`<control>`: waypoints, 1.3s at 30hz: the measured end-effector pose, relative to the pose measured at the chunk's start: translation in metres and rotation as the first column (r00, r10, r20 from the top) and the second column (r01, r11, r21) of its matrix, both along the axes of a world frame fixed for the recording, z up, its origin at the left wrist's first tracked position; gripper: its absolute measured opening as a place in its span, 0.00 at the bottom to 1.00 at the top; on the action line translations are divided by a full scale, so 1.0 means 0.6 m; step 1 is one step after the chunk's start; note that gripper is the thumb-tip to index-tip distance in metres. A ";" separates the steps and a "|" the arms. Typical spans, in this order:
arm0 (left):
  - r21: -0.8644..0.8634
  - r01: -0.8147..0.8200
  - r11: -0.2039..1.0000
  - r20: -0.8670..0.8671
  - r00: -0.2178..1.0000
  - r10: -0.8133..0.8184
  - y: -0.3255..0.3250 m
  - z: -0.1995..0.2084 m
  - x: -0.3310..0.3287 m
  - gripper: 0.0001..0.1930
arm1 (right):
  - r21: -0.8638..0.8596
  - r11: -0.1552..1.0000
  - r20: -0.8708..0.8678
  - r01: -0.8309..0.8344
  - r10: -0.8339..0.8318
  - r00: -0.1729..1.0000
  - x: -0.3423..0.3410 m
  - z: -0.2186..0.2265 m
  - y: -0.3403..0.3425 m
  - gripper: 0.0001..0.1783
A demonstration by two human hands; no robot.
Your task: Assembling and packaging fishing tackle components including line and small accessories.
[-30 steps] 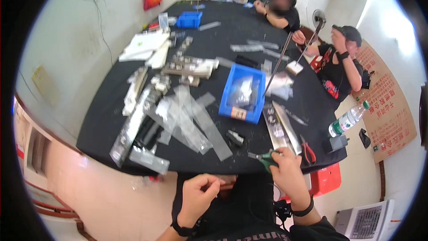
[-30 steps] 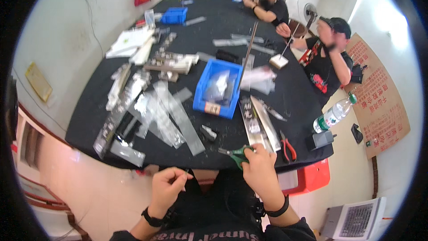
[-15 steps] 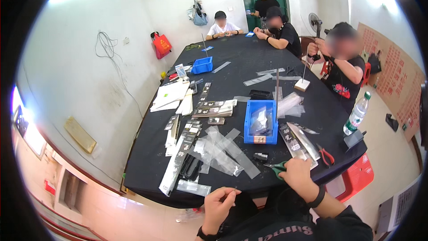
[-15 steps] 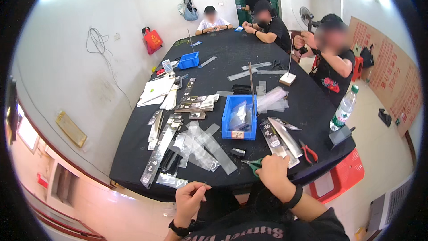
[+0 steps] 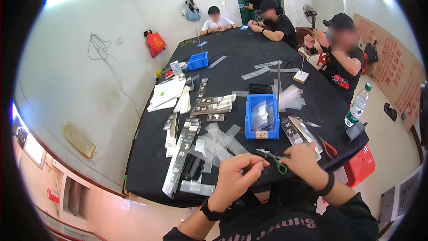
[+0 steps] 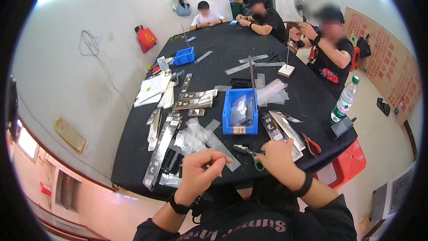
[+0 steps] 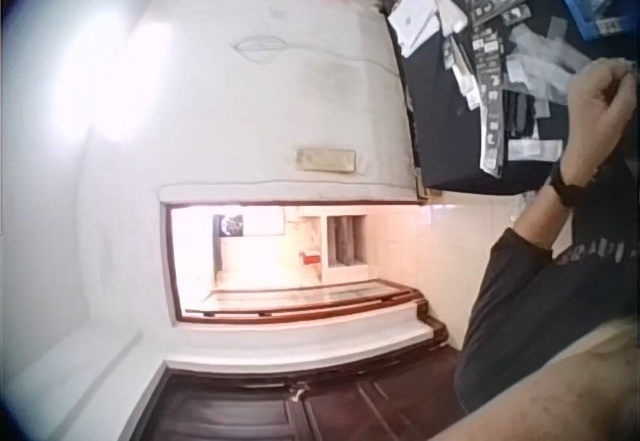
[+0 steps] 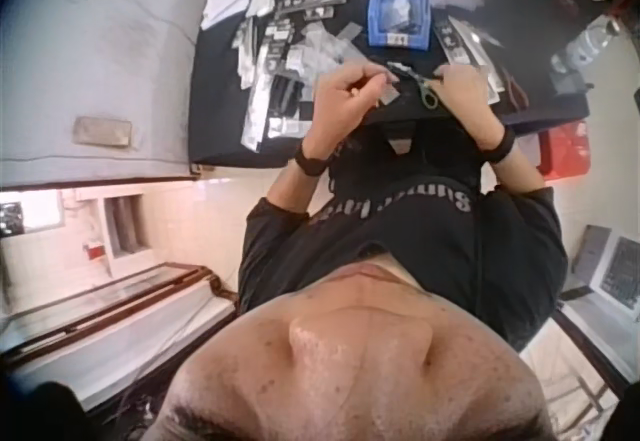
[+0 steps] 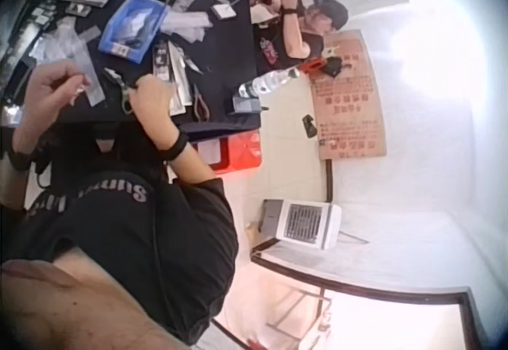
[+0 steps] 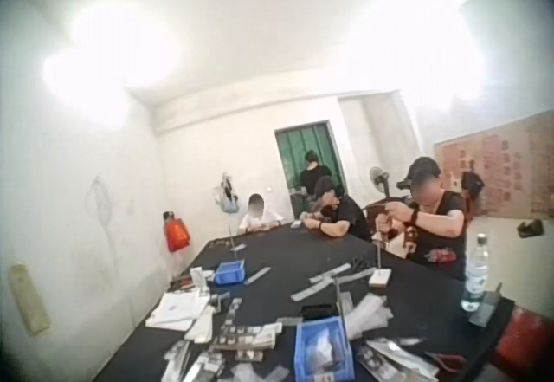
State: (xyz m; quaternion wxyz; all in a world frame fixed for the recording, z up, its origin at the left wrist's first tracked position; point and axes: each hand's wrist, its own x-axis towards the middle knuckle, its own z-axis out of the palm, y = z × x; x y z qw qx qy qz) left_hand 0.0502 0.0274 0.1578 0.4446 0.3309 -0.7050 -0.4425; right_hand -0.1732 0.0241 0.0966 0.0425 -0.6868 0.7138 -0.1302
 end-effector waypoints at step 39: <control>0.234 0.231 0.944 -0.153 0.968 -0.199 -0.225 0.135 -0.127 0.12 | -0.664 0.521 0.053 -0.536 0.748 0.662 -0.097 0.280 -0.213 0.06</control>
